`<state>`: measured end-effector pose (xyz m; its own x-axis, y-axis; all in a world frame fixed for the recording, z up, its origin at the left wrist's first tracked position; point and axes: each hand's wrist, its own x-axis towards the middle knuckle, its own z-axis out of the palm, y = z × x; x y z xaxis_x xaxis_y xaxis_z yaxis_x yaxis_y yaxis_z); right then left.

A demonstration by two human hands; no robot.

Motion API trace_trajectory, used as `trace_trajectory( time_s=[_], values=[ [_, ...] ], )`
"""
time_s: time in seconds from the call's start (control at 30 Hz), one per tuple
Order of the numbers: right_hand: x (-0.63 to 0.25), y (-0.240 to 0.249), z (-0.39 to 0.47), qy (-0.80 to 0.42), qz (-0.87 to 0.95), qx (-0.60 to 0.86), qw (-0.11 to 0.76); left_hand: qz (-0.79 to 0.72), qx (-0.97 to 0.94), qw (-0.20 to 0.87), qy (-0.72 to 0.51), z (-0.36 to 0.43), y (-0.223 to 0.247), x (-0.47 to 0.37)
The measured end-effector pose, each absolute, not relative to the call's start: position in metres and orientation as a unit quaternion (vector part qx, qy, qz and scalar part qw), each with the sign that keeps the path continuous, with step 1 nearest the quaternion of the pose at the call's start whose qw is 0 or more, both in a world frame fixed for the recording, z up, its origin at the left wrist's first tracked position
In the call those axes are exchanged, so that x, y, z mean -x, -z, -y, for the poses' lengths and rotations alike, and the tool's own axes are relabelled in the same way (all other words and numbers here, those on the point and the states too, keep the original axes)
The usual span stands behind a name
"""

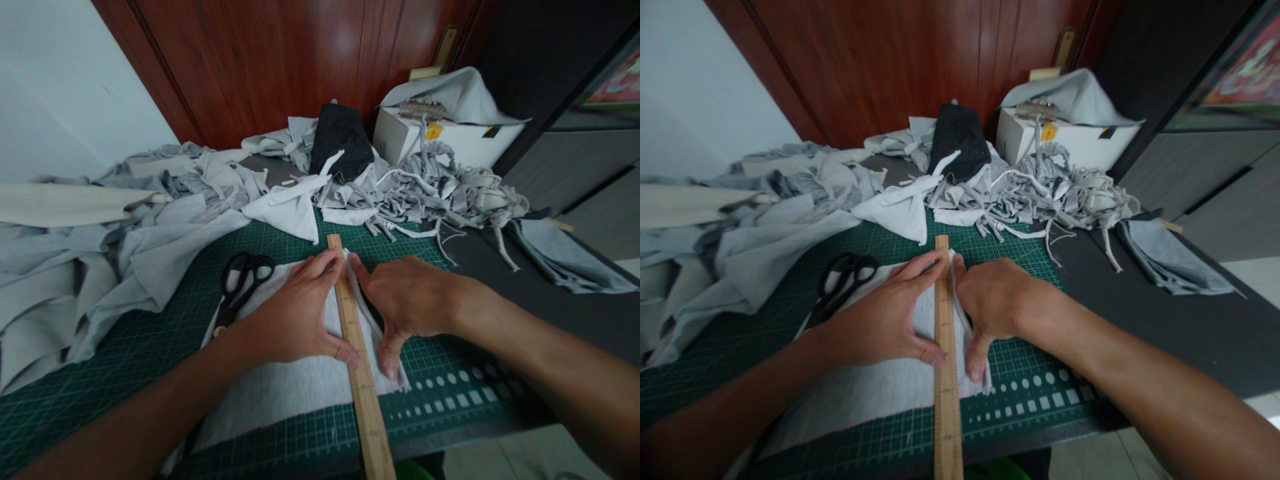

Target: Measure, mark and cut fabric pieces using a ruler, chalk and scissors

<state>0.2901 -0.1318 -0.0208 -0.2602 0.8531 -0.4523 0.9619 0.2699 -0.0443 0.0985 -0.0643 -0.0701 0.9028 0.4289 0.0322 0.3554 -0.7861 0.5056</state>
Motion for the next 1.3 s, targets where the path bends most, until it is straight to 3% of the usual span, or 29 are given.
trace_trajectory(
  time_s=[0.53,1.3],
  values=[
    [-0.2898,0.0179,0.1319,0.161,-0.776,-0.585,0.169,-0.207,-0.955,0.204,-0.056,0.0665,0.0651,-0.0936],
    [-0.2914,0.0196,0.1322,0.161,-0.78,-0.579,0.174,-0.213,-0.945,0.233,-0.087,0.0656,0.0681,-0.092]
  ],
)
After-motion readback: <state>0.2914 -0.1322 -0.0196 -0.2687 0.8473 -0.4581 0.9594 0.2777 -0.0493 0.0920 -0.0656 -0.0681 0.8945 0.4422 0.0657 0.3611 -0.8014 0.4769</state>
